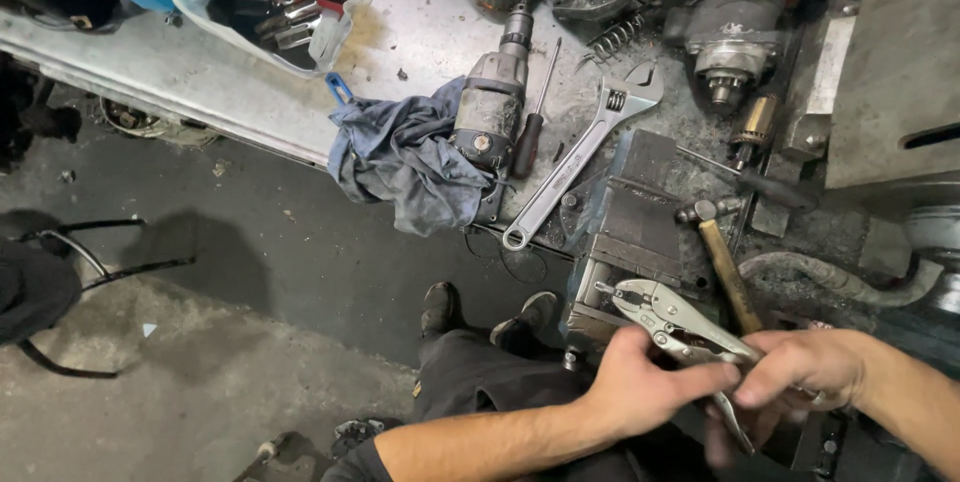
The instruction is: The person works on a small metal part held in a bench vise. They clamp the part with locking pliers, strike it with a ball-peen hammer, reposition the part and pliers between strikes, and finally set the pliers down and reach for another tool.
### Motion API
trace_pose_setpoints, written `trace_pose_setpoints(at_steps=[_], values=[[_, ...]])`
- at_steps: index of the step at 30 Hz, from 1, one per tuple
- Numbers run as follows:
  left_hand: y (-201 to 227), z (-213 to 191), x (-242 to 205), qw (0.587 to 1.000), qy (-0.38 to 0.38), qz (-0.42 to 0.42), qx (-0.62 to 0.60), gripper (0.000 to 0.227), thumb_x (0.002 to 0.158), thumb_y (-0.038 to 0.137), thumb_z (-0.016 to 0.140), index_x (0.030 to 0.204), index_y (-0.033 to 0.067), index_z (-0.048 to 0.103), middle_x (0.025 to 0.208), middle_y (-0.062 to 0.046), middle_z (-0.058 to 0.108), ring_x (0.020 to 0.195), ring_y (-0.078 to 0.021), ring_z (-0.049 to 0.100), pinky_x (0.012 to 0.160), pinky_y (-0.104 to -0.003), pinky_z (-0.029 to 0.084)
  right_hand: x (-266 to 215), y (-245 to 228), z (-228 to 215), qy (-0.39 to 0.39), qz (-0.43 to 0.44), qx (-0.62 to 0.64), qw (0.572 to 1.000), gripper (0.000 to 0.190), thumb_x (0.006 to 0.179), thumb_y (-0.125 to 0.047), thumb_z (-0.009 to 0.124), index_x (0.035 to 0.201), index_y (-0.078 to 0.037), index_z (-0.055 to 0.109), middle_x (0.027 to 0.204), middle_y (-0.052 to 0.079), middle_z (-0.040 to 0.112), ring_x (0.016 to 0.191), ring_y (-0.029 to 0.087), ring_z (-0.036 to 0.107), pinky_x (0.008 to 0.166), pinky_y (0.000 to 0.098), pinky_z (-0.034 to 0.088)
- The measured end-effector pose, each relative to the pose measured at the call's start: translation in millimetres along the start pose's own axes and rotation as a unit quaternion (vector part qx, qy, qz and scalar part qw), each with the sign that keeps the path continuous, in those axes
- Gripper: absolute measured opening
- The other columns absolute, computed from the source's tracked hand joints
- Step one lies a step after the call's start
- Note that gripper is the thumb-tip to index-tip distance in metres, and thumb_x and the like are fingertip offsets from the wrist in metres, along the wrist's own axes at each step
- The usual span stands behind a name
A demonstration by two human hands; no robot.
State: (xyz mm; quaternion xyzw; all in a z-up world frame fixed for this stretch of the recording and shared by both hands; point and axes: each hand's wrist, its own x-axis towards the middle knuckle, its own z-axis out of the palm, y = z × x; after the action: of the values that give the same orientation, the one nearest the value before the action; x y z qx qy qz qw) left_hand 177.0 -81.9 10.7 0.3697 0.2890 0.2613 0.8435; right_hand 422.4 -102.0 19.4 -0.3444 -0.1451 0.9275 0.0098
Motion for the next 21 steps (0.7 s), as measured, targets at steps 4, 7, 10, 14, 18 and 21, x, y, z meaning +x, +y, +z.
trace_pose_setpoints(at_steps=[4,7,10,14,18,21], values=[[-12,6,2,1.0,0.016,-0.004,-0.022,0.029,0.091,0.013,0.08,0.115,-0.0002,0.072,0.109,-0.004,0.076,0.1,-0.0131,0.071,0.092,-0.031,0.059,-3,-3,4,0.034,0.056,0.038,0.997,0.054,0.071,-0.026,0.079,0.116,0.001,0.066,0.093,0.017,0.074,0.089,0.033,0.077,0.07,0.0413,0.057],[-3,9,4,0.997,0.012,-0.033,-0.064,0.032,0.091,0.013,0.079,0.119,-0.0011,0.071,0.109,-0.006,0.075,0.098,-0.015,0.07,0.089,-0.034,0.058,-3,-11,16,-0.041,0.033,0.057,0.997,0.061,0.07,-0.022,0.085,0.12,0.004,0.064,0.092,0.014,0.069,0.091,0.031,0.071,0.082,0.0429,0.057],[17,12,17,0.991,-0.056,-0.01,-0.121,0.036,0.092,0.012,0.074,0.125,0.0005,0.067,0.116,-0.008,0.072,0.105,-0.0169,0.068,0.095,-0.036,0.055,1,-10,24,-0.037,0.036,0.079,0.995,0.057,0.067,-0.019,0.089,0.111,0.003,0.061,0.097,0.013,0.068,0.098,0.029,0.068,0.09,0.0439,0.055],[-18,15,23,0.966,-0.107,0.017,-0.236,0.02,0.096,0.009,0.069,0.113,0.0015,0.062,0.116,-0.015,0.071,0.112,-0.0237,0.068,0.101,-0.04,0.054,11,-12,39,-0.047,-0.021,-0.025,0.998,0.06,0.068,-0.027,0.088,0.112,0.005,0.063,0.105,0.016,0.074,0.105,0.03,0.071,0.095,0.0409,0.055],[-41,18,24,0.94,-0.08,0.002,-0.332,0.019,0.106,0.009,0.062,0.092,-0.0027,0.057,0.093,-0.02,0.068,0.105,-0.0362,0.069,0.099,-0.05,0.055,16,19,22,-0.018,-0.009,0.032,0.999,0.052,0.068,-0.015,0.09,0.109,0.003,0.063,0.094,0.013,0.067,0.095,0.029,0.067,0.09,0.0433,0.055],[-50,17,31,0.947,-0.057,0.016,-0.317,0.024,0.108,0.009,0.06,0.088,-0.0032,0.056,0.086,-0.019,0.067,0.102,-0.0378,0.069,0.099,-0.051,0.055,19,22,8,-0.019,-0.022,-0.003,1.0,0.048,0.069,-0.012,0.089,0.106,0.004,0.062,0.093,0.013,0.066,0.091,0.029,0.066,0.085,0.0432,0.055]])
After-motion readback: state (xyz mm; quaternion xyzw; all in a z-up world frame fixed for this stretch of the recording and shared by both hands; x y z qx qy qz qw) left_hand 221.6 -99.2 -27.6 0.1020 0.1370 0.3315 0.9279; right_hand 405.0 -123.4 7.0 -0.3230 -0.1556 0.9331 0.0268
